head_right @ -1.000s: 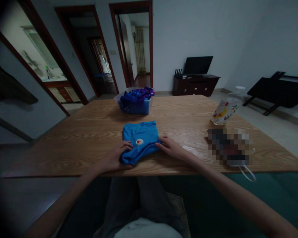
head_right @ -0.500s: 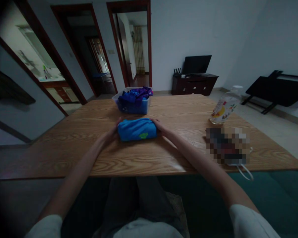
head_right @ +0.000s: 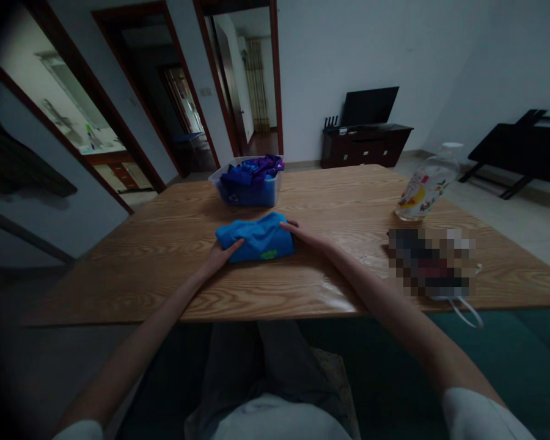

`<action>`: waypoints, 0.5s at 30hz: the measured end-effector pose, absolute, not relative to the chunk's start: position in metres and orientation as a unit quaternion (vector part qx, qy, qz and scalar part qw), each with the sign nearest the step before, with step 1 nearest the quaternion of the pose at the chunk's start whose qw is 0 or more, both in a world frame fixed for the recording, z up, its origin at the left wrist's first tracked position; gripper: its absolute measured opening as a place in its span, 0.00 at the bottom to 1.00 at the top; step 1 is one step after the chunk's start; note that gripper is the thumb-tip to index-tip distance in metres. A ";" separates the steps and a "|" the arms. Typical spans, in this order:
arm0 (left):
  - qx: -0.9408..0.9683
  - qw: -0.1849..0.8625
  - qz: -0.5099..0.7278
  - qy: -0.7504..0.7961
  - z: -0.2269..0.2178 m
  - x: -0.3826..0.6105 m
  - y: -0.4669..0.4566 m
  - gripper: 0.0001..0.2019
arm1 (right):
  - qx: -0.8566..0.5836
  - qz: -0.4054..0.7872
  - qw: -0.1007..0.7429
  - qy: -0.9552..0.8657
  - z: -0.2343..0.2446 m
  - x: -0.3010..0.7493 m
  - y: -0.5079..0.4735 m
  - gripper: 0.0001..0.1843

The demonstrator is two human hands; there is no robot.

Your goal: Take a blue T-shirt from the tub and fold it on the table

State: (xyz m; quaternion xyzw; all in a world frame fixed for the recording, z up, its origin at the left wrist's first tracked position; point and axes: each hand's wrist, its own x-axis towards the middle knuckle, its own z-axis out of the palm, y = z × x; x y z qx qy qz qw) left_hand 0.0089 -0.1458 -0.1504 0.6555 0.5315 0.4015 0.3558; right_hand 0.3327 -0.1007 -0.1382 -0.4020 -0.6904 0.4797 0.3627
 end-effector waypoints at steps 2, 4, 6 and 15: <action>0.651 0.355 0.412 0.530 -0.146 0.015 -0.135 0.33 | -0.403 0.475 0.318 -0.715 -0.135 0.336 -0.107 0.33; 0.647 0.351 0.416 0.534 -0.142 0.021 -0.118 0.30 | -0.412 0.466 0.297 -0.725 -0.135 0.336 -0.109 0.34; 0.630 0.341 0.419 0.558 -0.141 0.025 -0.099 0.28 | -0.418 0.445 0.314 -0.727 -0.140 0.333 -0.108 0.33; 0.672 0.254 0.355 0.598 -0.159 0.006 -0.089 0.26 | -0.485 0.350 0.366 -0.713 -0.161 0.328 -0.092 0.30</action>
